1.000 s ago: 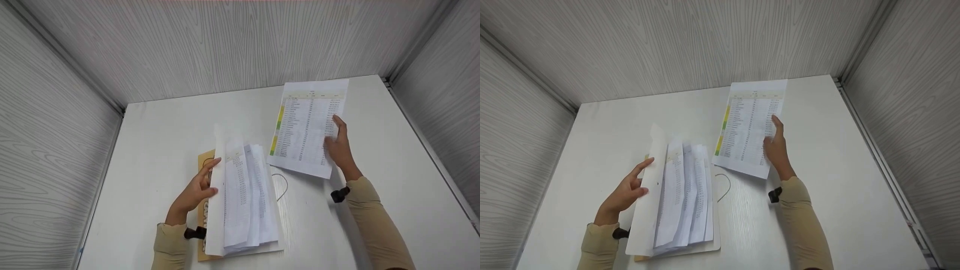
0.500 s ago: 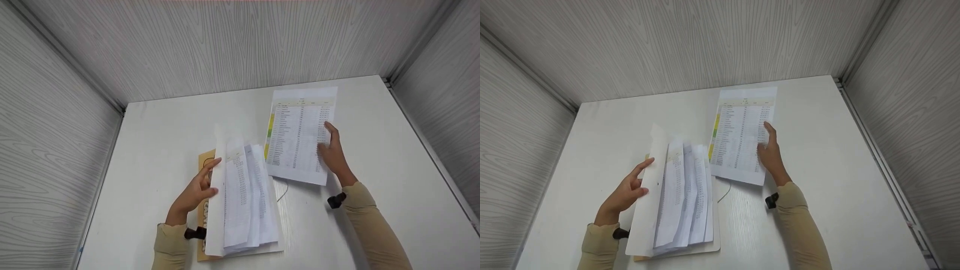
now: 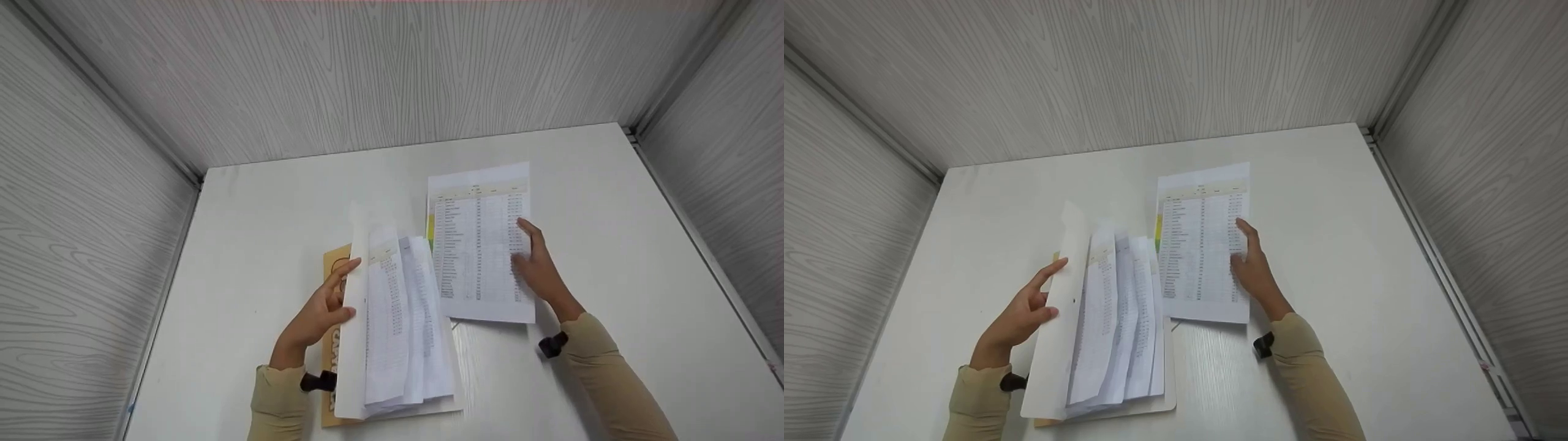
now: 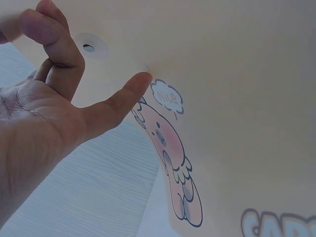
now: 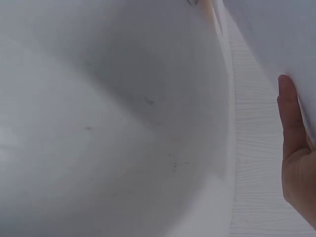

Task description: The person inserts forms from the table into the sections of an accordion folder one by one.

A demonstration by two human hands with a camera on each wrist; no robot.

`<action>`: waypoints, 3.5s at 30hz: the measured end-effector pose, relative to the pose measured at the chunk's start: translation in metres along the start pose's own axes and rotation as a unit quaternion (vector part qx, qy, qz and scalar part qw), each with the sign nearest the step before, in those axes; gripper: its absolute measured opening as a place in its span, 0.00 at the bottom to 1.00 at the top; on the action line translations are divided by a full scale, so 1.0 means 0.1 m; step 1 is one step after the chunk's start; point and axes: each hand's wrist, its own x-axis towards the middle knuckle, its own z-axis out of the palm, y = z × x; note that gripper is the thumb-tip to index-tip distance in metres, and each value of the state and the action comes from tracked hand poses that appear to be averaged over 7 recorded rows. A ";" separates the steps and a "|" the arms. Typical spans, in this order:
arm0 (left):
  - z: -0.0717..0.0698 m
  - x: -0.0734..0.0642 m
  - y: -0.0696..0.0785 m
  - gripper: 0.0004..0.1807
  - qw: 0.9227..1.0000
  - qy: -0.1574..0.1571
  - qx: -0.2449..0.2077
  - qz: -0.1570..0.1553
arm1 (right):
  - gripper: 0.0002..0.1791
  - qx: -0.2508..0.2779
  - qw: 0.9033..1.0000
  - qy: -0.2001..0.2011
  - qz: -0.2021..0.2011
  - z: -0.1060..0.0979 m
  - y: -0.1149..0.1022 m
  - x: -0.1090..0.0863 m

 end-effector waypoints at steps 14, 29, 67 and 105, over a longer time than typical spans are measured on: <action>0.01 0.01 -0.01 0.45 1.000 -0.008 0.004 0.005 | 0.42 -0.019 0.998 -0.057 0.024 0.04 0.00 -0.26; 0.04 0.04 0.02 0.45 1.000 -0.005 0.012 0.008 | 0.42 0.087 0.993 -0.041 0.070 -0.03 -0.07 -0.27; 0.05 0.04 0.01 0.44 1.000 0.009 0.008 0.009 | 0.42 0.172 0.977 -0.061 0.107 0.05 -0.02 -0.30; 0.06 0.06 -0.02 0.44 1.000 0.020 0.014 0.002 | 0.43 0.132 0.976 -0.126 0.121 0.04 0.18 -0.77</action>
